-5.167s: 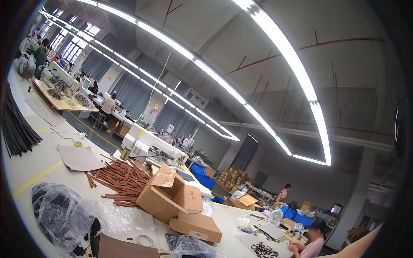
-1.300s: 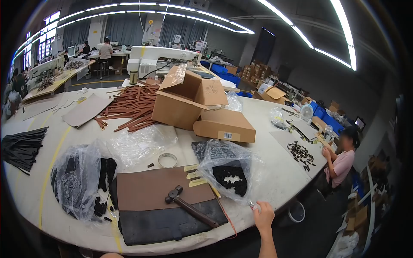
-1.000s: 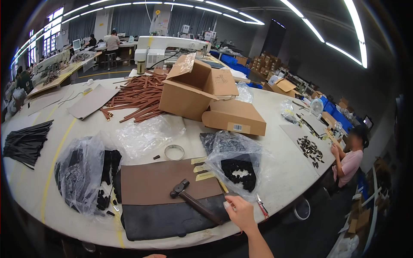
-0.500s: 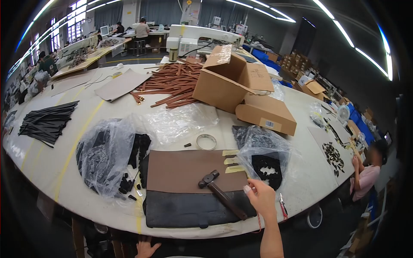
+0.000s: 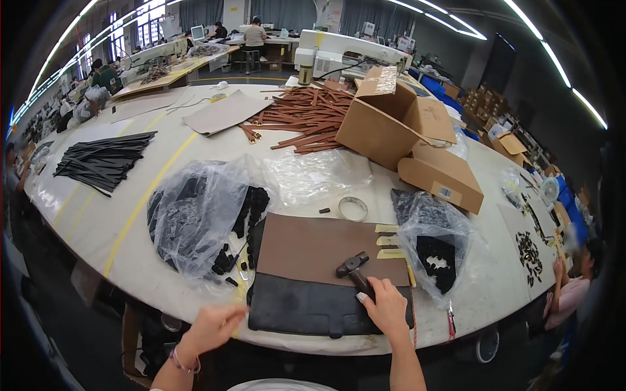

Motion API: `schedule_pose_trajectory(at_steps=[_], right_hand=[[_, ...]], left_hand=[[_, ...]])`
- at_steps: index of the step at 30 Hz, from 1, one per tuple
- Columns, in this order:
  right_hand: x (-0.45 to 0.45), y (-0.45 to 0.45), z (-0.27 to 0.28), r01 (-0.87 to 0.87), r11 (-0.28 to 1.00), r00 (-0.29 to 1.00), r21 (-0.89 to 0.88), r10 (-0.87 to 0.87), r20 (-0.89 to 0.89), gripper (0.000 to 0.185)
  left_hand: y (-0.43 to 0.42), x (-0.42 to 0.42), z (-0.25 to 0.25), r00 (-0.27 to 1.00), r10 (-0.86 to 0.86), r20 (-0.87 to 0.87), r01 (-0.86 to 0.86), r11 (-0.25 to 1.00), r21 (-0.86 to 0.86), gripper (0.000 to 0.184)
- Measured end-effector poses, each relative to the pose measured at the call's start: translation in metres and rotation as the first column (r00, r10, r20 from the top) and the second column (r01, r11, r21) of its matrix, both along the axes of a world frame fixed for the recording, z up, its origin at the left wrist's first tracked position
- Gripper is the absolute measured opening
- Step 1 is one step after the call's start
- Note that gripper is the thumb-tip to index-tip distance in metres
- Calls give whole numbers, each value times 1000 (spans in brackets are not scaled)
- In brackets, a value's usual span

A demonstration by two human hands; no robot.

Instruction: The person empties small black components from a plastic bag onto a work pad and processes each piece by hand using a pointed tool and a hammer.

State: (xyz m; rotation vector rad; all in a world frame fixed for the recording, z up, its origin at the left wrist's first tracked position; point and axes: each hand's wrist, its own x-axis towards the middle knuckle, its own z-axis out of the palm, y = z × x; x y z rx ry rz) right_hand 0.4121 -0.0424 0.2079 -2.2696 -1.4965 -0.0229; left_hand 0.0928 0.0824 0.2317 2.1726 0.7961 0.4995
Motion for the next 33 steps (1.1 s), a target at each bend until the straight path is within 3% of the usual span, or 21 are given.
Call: schedule_pose_trajectory(at_steps=[1,2,4,6,7,9,12,16,18,20,22,25,28,33], right_hand=[[-3,0,3,30,1000,999,-2,-30,39,38],[-5,0,5,27,1000,999,-2,-26,38,38],[-9,-2,7,-14,980,987,198,-18,162,39],[-16,-1,6,-73,967,990,243,40,139,40],[-20,0,6,-120,949,989,290,89,118,42],[-36,9,11,-224,929,974,295,211,76,34],[-65,34,15,-373,893,927,253,373,50,30],[-100,83,8,-514,830,858,218,493,146,17],[-113,111,2,-538,818,842,205,510,173,12],[-128,137,-5,-556,809,829,189,522,202,7],[-142,160,-10,-551,824,829,131,523,195,7],[-160,181,-17,-527,843,844,105,505,182,8],[-168,193,-23,-450,893,887,-14,449,111,14],[-174,202,-19,-372,925,927,-82,375,28,16]], left_hand=[[19,12,2,995,94,19,-95,942,323,20],[40,24,-4,983,174,65,-177,775,607,17],[72,39,-12,967,251,51,-243,831,500,15],[97,50,-30,919,354,-172,-213,815,538,20],[100,54,-31,917,359,-174,-217,815,538,20],[104,65,-32,857,360,-367,-134,845,518,26],[109,69,-45,860,396,-321,-182,827,531,30],[110,62,-43,868,426,-255,-243,812,531,30],[111,55,-34,872,480,-99,-398,811,429,29],[115,46,-31,874,480,-80,-412,817,403,33],[111,39,-19,883,449,134,-467,866,179,29],[101,28,-8,797,440,413,-422,896,-139,25],[81,21,8,729,492,476,-351,866,-357,26],[71,13,-1,694,504,514,-325,857,-400,24]])
